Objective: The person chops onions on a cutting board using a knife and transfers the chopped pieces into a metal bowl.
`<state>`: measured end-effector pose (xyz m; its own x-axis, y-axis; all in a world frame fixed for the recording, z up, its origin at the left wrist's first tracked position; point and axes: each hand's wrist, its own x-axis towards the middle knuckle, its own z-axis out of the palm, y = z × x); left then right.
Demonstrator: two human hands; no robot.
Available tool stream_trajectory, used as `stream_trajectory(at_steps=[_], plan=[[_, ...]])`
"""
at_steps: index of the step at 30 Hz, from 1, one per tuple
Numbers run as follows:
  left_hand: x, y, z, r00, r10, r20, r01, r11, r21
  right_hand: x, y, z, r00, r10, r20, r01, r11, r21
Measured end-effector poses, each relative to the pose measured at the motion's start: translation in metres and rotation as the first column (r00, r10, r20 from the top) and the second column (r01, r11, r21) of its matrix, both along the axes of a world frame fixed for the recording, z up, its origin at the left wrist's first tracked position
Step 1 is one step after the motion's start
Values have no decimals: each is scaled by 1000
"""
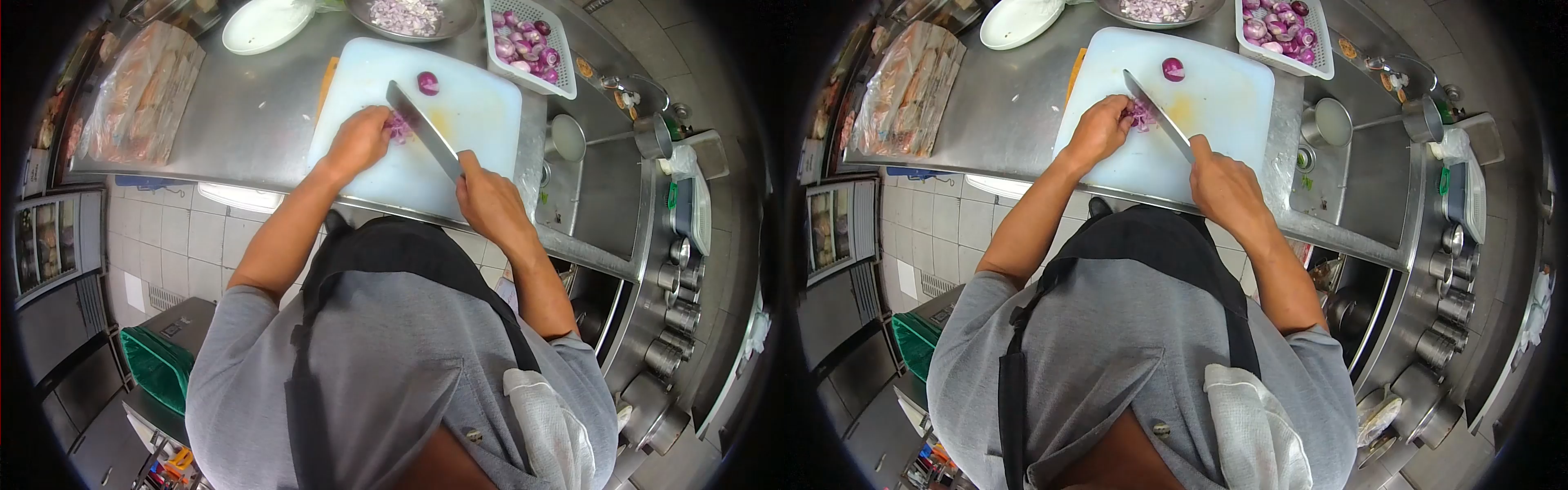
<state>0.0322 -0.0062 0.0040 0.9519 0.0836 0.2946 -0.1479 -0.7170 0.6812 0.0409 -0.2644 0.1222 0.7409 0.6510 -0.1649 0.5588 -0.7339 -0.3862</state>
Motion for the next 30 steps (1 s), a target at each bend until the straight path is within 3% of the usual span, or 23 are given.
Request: stream_trajectory(at_steps=[5, 8, 16, 19, 25, 28, 30], plan=[[-4, -3, -8, 995, 10, 95, -14, 999, 41, 1, 4, -29, 998, 27, -59, -29, 999, -40], [-8, -3, -12, 986, 11, 164, -24, 997, 77, -4, 6, -19, 997, 19, -78, -20, 1000, -15], [-9, 0, -21, 972, -6, 237, -13, 997, 81, -3, 7, -14, 994, 20, -108, -20, 1000, 8], [-7, -1, -21, 967, -25, 253, 6, 997, 73, -2, 11, -32, 989, 2, -146, -12, 998, -66], [-8, 5, -20, 958, -54, 282, 28, 995, 98, -5, 6, -33, 990, 2, -141, 6, 998, 55], [-8, 5, -18, 955, -52, 291, 22, 994, 106, 3, 9, -37, 989, 2, -147, -4, 1000, -12], [-13, 5, -18, 957, -51, 284, 19, 993, 113, -3, 9, -28, 987, 5, -160, 1, 999, 33]])
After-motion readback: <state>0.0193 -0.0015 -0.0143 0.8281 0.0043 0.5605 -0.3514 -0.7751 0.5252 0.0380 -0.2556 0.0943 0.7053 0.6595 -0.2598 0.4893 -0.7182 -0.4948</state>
